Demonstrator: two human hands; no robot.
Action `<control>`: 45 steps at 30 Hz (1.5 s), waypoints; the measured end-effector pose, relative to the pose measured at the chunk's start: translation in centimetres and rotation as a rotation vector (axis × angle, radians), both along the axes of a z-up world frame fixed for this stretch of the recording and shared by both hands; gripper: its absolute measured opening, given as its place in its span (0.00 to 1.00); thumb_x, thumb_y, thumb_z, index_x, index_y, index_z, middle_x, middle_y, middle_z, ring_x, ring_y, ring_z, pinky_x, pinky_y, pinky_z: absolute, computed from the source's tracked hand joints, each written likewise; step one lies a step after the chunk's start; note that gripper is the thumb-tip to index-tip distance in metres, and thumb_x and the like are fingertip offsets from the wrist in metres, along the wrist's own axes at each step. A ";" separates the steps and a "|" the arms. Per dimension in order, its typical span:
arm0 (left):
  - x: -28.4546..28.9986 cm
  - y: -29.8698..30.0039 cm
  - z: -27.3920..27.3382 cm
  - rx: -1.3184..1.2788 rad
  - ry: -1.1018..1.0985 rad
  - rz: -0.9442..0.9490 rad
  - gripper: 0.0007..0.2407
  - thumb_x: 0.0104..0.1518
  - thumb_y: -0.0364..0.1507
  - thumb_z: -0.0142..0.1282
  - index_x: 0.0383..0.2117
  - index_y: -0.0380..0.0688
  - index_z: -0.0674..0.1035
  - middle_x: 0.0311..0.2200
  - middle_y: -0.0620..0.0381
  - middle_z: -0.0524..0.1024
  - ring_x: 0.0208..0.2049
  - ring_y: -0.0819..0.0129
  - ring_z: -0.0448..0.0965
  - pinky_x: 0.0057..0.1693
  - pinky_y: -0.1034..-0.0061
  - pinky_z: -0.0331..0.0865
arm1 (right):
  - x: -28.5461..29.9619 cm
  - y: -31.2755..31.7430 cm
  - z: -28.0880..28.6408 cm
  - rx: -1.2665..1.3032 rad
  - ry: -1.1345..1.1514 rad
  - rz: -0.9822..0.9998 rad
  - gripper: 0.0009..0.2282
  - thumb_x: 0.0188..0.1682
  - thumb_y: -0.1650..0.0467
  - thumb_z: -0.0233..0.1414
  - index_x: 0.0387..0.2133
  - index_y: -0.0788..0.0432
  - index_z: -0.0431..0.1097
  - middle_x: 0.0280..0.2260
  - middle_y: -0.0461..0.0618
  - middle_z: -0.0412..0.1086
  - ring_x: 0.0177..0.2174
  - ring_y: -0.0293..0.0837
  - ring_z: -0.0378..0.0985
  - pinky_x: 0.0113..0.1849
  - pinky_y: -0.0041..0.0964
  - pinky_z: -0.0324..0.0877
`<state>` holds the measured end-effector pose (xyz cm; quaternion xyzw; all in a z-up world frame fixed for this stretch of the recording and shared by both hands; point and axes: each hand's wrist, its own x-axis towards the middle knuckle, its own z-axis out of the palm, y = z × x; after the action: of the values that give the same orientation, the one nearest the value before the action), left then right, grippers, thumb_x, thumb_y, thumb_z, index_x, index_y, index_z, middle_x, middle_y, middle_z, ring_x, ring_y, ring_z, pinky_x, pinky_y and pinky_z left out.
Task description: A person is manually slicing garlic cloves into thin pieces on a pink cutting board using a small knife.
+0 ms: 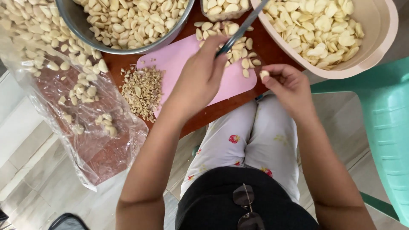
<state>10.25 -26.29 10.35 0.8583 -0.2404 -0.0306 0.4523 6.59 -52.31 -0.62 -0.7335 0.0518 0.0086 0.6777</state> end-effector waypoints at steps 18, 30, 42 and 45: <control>-15.4 5.6 -7.8 0.308 0.306 0.305 0.22 0.69 0.28 0.40 0.70 0.51 0.63 0.47 0.35 0.80 0.42 0.34 0.84 0.47 0.48 0.78 | 0.6 7.5 -0.9 -0.378 -0.298 0.210 0.09 0.48 0.81 0.65 0.42 0.65 0.81 0.34 0.54 0.74 0.32 0.44 0.81 0.34 0.31 0.78; -15.1 4.1 -8.3 0.329 0.230 0.212 0.27 0.64 0.22 0.43 0.73 0.47 0.63 0.38 0.38 0.79 0.31 0.37 0.85 0.37 0.49 0.80 | 0.6 8.2 -2.0 -0.525 -0.463 0.157 0.10 0.46 0.81 0.68 0.41 0.64 0.84 0.32 0.56 0.74 0.29 0.46 0.81 0.29 0.36 0.79; -14.8 3.9 -7.3 0.389 0.271 0.177 0.27 0.62 0.21 0.43 0.73 0.44 0.64 0.37 0.38 0.80 0.28 0.43 0.85 0.33 0.54 0.81 | 0.3 8.7 -1.3 -0.454 -0.456 0.145 0.10 0.46 0.84 0.66 0.41 0.67 0.83 0.31 0.59 0.74 0.28 0.47 0.80 0.28 0.36 0.79; -14.9 3.4 -6.9 0.457 0.242 0.177 0.28 0.61 0.20 0.43 0.72 0.43 0.64 0.37 0.38 0.80 0.26 0.45 0.86 0.32 0.56 0.81 | 0.3 8.6 -1.4 -0.446 -0.458 0.142 0.10 0.46 0.84 0.66 0.41 0.68 0.83 0.31 0.59 0.74 0.27 0.48 0.80 0.28 0.37 0.79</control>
<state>-4.66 -22.91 3.43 0.9460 -0.0953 -0.1466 0.2731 6.84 -43.74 -2.06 -0.8485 -0.1528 -0.1207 0.4921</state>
